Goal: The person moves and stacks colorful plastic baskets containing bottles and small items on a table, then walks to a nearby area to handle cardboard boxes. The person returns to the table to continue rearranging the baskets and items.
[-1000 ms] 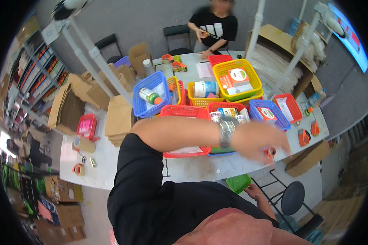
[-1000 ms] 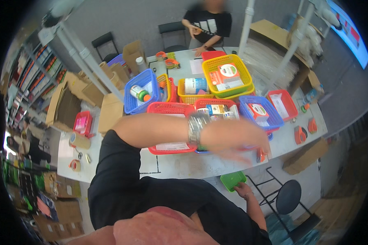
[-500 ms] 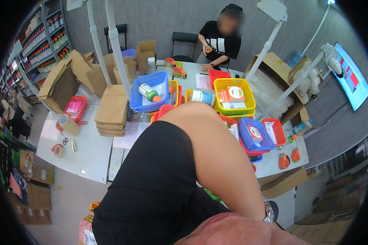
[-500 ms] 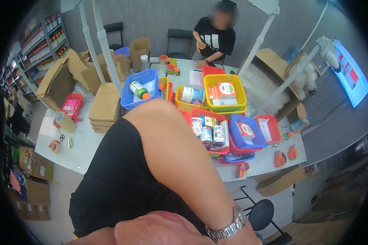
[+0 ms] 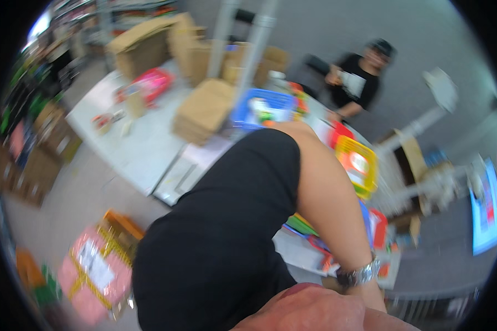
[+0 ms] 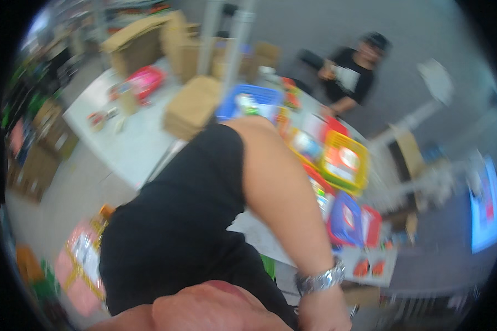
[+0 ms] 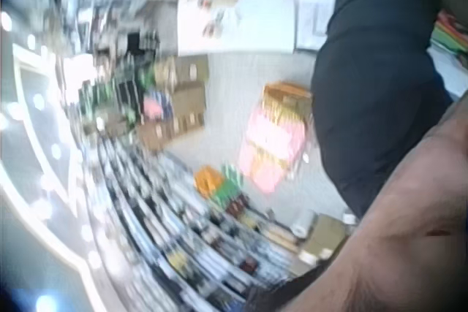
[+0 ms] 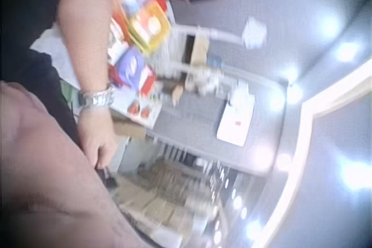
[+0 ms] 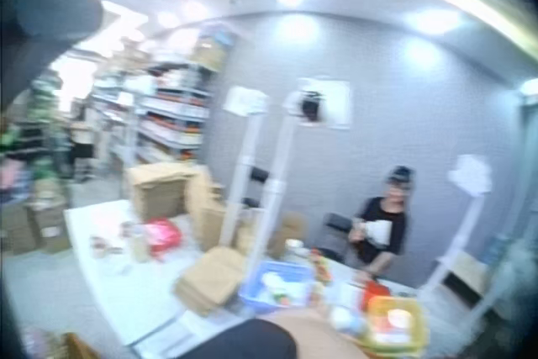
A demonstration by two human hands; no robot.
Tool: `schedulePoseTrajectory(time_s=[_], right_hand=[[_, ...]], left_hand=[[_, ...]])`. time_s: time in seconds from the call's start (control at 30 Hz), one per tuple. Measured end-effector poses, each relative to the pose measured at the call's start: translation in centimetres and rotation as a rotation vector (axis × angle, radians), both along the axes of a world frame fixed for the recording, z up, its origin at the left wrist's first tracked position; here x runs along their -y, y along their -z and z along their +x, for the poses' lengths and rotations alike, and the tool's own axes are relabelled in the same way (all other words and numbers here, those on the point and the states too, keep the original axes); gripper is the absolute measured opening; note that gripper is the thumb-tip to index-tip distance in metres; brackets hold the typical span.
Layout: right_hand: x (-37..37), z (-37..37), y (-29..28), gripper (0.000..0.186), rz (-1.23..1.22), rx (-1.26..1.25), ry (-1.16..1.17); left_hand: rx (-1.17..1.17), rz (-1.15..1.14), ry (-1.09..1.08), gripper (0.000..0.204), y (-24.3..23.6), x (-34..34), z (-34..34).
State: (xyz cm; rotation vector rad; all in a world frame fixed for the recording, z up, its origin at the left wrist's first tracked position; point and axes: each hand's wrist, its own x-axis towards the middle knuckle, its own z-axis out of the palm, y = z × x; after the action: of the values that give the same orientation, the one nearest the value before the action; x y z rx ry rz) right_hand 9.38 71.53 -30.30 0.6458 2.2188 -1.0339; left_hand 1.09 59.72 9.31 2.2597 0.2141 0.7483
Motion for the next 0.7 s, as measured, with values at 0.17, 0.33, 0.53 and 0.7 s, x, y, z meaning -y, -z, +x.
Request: schedulePoseTrajectory(time_s=[0.17,0.33,0.53,0.7], right_hand=[[1.2,-9.3,1.4,0.052,-0.026,0.032,-0.233],[5.0,-17.0,2.3,0.051,-0.017,0.049,-0.461],[13.7,-23.3,1.8,0.051,-0.013,0.049,-0.666],[20.8,-25.8,0.4,0.051,0.010,0.035,-0.770]], left_hand=[[0.141,-0.241,-0.402,0.039,5.1,3.3,-7.9],[0.267,-0.308,-0.616,0.039,8.0,9.9,-11.2],[0.392,-0.323,-0.801,0.039,10.7,19.7,-13.2],[0.489,-0.320,-0.947,0.039,12.7,28.0,-14.7]])
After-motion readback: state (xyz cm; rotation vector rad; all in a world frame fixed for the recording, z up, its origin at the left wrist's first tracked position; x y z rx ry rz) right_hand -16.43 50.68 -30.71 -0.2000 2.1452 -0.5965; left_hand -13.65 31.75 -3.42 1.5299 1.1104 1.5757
